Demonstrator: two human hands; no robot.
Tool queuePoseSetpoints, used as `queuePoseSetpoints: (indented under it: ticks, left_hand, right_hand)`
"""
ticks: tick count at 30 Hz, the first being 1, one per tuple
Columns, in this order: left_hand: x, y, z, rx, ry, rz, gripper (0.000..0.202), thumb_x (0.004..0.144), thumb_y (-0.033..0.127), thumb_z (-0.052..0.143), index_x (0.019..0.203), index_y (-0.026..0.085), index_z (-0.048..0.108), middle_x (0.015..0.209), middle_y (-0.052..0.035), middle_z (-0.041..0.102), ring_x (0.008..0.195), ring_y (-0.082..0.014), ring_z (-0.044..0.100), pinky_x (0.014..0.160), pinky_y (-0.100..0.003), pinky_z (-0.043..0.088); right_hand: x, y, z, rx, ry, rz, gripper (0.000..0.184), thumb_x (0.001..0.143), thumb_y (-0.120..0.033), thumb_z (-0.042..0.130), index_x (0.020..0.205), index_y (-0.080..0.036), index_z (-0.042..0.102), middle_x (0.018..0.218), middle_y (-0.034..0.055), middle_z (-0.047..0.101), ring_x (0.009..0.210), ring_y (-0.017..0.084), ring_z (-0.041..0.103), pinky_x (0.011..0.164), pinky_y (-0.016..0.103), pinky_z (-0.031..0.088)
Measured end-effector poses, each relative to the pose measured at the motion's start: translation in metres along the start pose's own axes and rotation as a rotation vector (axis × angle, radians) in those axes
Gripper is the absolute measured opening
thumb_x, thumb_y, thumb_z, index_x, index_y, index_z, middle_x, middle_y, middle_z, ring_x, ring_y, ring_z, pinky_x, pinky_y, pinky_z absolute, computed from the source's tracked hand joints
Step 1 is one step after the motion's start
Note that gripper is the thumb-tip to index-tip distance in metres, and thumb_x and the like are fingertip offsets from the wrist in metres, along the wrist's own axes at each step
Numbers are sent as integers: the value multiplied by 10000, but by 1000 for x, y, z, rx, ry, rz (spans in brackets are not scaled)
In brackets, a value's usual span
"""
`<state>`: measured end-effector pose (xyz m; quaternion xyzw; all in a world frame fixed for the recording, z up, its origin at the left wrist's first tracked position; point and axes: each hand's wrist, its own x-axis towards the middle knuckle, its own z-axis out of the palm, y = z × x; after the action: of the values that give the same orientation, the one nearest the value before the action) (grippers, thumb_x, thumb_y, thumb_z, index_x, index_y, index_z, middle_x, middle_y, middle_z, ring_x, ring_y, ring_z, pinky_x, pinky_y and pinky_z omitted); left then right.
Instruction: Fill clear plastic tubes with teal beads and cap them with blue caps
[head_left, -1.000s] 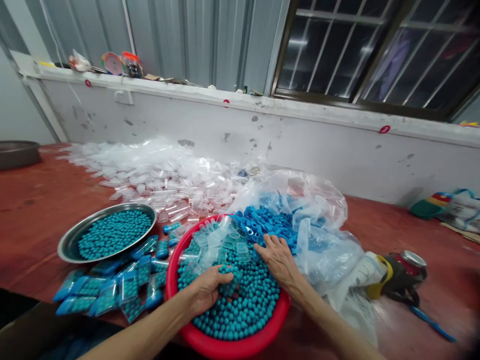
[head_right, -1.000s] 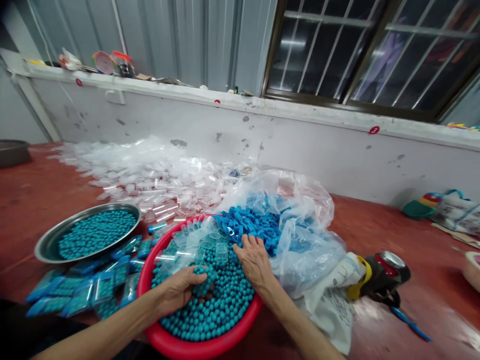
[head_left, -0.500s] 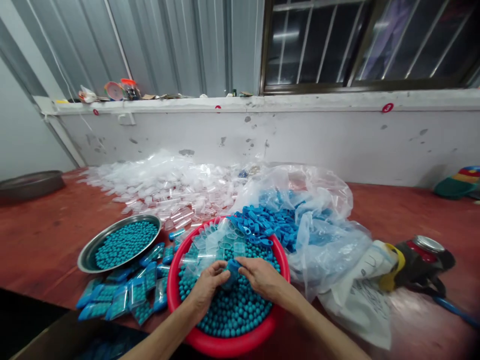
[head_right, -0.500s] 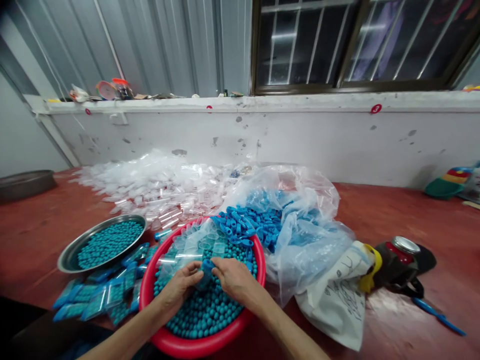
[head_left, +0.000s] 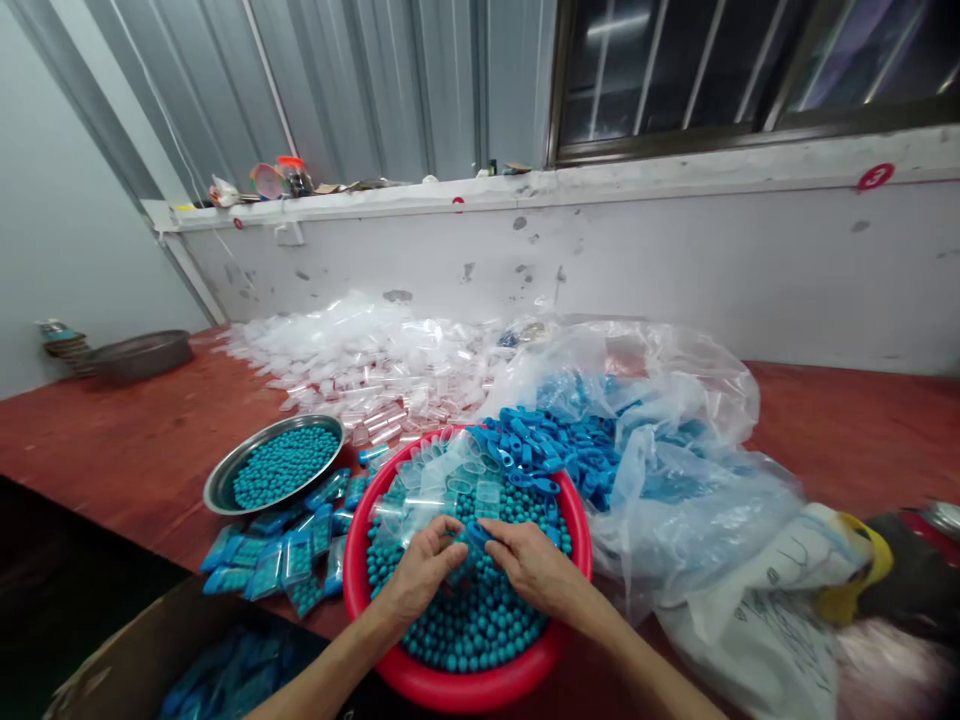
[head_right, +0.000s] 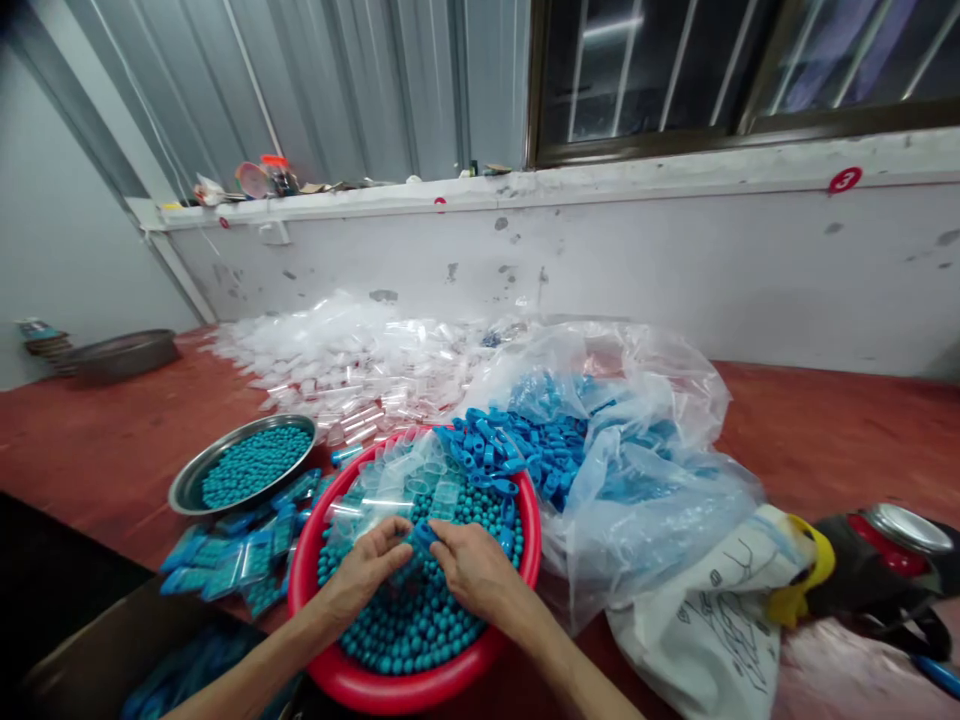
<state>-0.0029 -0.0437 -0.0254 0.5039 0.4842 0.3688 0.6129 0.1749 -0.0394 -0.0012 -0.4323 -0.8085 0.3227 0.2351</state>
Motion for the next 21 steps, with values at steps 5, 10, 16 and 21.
queuePoseSetpoints:
  ticks: [5,10,16,21]
  left_hand:
    - [-4,-5,1,-32,-45,24,504,681,440,597,1066,168,419,644,49,538,370,-66,494,317,-161,345]
    - [-4,-6,1,-67,-112,11,578,689,354,600,1181,164,363,738,17,569,392,-55,489,321,-152,370]
    - [-2,-3,0,-143,-182,19,598,676,378,598,1173,137,368,692,12,576,391,-62,485,313,-147,376]
    - [-3,-2,-2,-211,-187,25,592,668,369,593,1162,123,381,708,4,582,370,-50,472,292,-133,349]
  right_hand:
    - [0,-3,12,151,68,-13,279,853,-208,347,864,-178,624,736,14,634,655,142,555,627,221,389]
    - [3,1,20,418,62,105,292,847,-247,357,760,-169,624,569,-29,513,461,88,424,466,187,349]
    - [4,0,30,593,149,236,306,837,-329,381,940,-166,619,580,-32,481,384,68,350,347,174,312]
    - [4,-13,35,497,240,221,314,846,-366,400,877,-158,633,570,-31,460,403,61,344,354,165,282]
